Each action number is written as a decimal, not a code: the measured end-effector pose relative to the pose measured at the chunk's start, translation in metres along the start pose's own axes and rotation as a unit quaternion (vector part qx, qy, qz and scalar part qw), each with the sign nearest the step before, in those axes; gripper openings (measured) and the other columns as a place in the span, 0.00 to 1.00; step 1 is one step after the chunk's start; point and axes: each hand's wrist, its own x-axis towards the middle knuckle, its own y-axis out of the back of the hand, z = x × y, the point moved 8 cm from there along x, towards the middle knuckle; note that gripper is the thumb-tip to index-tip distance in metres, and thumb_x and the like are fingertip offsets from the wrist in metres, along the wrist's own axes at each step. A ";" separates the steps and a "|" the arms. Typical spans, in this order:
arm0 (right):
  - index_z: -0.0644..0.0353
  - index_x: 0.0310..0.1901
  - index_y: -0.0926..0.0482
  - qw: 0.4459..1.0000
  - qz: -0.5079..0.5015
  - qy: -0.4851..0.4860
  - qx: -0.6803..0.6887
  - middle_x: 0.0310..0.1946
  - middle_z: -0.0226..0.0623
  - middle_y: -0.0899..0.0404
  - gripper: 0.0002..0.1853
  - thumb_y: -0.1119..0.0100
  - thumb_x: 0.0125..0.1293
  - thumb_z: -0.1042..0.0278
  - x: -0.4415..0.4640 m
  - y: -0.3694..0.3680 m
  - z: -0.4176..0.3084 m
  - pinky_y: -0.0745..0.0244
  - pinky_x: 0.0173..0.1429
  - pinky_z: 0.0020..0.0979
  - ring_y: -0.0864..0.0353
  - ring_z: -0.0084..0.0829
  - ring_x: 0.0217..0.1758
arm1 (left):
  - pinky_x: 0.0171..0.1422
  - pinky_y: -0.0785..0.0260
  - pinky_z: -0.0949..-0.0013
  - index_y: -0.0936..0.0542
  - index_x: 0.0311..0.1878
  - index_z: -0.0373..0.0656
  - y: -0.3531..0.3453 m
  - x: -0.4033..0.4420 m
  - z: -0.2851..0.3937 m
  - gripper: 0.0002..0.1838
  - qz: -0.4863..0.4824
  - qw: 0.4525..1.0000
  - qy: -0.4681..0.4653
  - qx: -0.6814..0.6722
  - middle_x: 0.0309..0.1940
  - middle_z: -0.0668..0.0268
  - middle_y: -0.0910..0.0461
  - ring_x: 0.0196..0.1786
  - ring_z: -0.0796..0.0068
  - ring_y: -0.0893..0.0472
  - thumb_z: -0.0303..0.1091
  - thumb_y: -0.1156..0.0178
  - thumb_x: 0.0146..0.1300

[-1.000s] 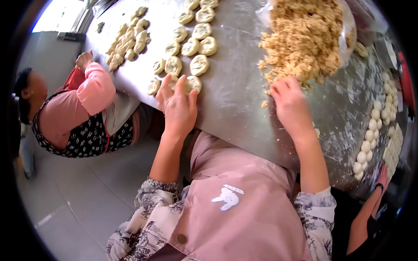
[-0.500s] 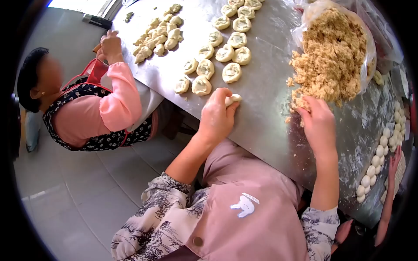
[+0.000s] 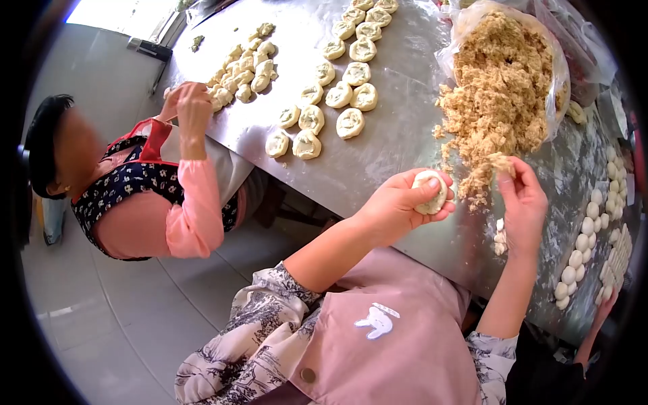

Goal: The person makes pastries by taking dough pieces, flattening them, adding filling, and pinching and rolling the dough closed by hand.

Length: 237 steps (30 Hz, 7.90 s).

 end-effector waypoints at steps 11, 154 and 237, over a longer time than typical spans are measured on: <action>0.66 0.48 0.19 0.991 -0.102 -0.022 0.087 0.37 0.31 0.19 0.11 0.37 0.63 0.80 -0.038 -0.041 -0.020 0.22 0.43 0.23 0.21 0.19 0.39 | 0.61 0.32 0.61 0.27 0.57 0.39 -0.005 0.032 -0.023 0.19 0.049 0.995 -0.011 -0.087 0.53 0.62 0.23 0.56 0.67 0.24 0.43 0.49 0.73; 0.58 0.55 0.29 0.990 -0.075 0.061 0.105 0.35 0.33 0.24 0.29 0.63 0.75 0.37 -0.063 -0.035 -0.022 0.30 0.33 0.24 0.27 0.21 0.29 | 0.64 0.33 0.56 0.21 0.51 0.35 -0.060 0.034 -0.018 0.37 -0.025 0.917 -0.240 0.317 0.55 0.53 0.22 0.46 0.67 0.20 0.66 0.59 0.71; 0.61 0.55 0.25 0.946 -0.036 0.142 -0.288 0.55 0.42 0.26 0.28 0.27 0.51 0.73 -0.062 0.038 0.004 0.21 0.43 0.33 0.19 0.38 0.41 | 0.50 0.31 0.76 0.24 0.53 0.38 0.073 -0.091 0.057 0.12 0.322 0.768 -0.364 0.417 0.46 0.66 0.23 0.47 0.78 0.25 0.27 0.41 0.68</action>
